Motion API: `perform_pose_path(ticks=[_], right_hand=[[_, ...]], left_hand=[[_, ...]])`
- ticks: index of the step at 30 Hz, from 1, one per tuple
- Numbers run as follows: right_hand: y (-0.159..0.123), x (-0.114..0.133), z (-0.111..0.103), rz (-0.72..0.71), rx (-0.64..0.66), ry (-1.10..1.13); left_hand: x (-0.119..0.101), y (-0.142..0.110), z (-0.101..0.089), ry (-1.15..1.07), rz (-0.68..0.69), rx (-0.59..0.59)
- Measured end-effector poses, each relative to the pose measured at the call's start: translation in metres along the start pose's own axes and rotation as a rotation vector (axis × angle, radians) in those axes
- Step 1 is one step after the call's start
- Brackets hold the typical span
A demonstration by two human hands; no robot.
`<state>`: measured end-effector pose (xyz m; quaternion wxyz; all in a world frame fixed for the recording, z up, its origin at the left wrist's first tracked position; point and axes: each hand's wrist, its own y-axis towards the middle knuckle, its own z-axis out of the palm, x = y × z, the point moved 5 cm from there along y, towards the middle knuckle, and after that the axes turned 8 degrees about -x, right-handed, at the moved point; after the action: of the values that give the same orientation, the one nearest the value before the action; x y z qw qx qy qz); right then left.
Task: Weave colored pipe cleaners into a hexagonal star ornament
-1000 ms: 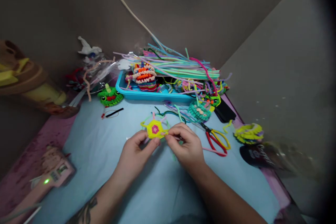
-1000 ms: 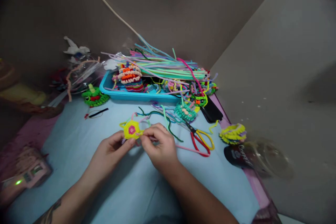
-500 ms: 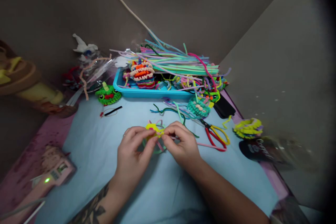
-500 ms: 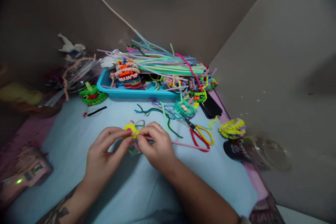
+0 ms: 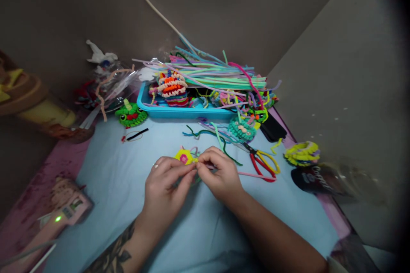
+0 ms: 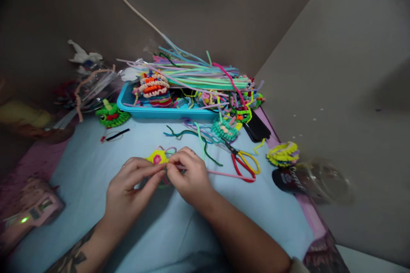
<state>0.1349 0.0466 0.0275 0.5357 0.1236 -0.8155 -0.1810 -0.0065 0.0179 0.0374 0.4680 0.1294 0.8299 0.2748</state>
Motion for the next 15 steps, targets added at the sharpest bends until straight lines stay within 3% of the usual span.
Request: perform_pose_path(ticks=[3,15], right_hand=[[0.0010,-0.0034,-0.0001,0.020,0.007,0.010],[0.0011,-0.0014,-0.0003,0.042,0.044,0.107]], left_hand=[[-0.0027,0.0000,0.0012,0.028,0.103,0.040],[0.0029,0.0028,0.0047,0.166,0.006,0.069]])
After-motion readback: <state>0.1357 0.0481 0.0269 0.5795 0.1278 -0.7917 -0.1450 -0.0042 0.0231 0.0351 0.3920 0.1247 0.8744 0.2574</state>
